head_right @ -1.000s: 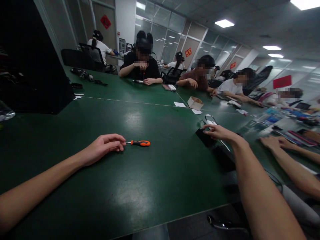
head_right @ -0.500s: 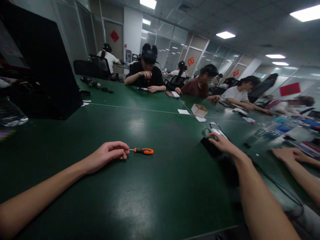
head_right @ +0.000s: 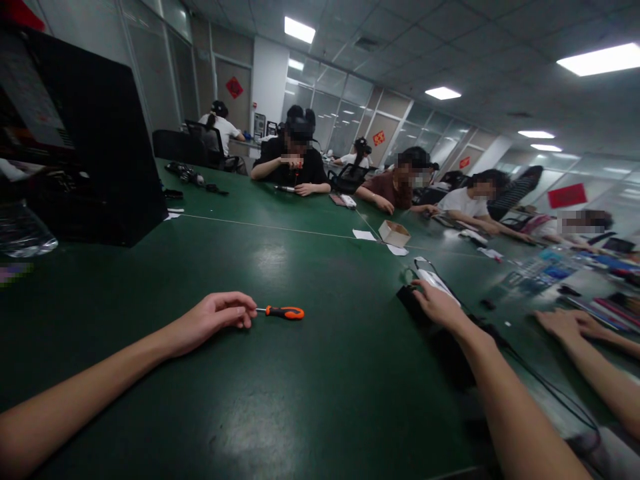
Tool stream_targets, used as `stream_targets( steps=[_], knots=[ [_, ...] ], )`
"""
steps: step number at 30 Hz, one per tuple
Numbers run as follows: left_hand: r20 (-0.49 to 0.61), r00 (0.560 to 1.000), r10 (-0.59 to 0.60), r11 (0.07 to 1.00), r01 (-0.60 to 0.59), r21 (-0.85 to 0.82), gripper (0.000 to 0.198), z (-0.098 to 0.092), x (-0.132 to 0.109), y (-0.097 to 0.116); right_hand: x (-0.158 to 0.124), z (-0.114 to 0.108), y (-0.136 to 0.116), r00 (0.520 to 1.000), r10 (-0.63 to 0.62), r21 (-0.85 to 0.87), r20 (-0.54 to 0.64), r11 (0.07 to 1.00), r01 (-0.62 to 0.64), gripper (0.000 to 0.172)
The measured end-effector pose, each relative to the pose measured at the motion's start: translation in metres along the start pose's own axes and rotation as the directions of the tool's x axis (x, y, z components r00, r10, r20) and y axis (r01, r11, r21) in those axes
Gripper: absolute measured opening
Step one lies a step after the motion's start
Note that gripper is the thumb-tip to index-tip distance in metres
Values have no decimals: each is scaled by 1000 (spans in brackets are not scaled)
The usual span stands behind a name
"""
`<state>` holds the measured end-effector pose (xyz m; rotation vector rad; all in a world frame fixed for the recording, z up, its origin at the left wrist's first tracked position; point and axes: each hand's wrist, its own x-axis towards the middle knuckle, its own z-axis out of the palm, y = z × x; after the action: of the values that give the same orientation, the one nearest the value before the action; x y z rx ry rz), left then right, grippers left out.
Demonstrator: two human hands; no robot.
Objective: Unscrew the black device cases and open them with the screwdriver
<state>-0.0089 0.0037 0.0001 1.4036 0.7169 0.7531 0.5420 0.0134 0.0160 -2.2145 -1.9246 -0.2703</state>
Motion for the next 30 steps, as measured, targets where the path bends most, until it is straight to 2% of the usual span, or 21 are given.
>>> stream_targets(
  steps=[3,5,7,10,13,17,21,25,30],
  knots=[
    [-4,1000,2,1000,-2,7,23,0,1,0,-14,-16,8,997,2,94,73,995,-9,46],
    [-3,1000,-1,1000,1,8,24,0,1,1,-33,-23,16,998,41,135,52,990,-47,53],
    [-2,1000,1,1000,-1,3,23,1,1,1,-61,-19,23,997,72,125,10,990,-72,58],
    [3,1000,8,1000,-7,-10,23,2,1,1,-108,1,27,995,103,-36,5,994,-103,67],
    [9,1000,4,1000,-4,-15,23,3,1,2,-146,15,12,989,146,-211,-34,966,-150,77],
    [16,1000,2,1000,-2,16,22,5,0,5,-166,8,-42,998,25,-181,-60,983,-35,73],
    [37,999,20,997,-23,73,23,5,-1,7,-167,-6,-118,973,-217,-61,-77,975,212,66],
    [101,993,66,994,-74,76,31,3,-1,3,-169,-13,-204,893,-444,63,-70,892,449,62],
    [210,969,130,989,-142,42,42,2,-3,2,-157,-30,-300,742,-665,310,-92,688,656,68]
  ],
)
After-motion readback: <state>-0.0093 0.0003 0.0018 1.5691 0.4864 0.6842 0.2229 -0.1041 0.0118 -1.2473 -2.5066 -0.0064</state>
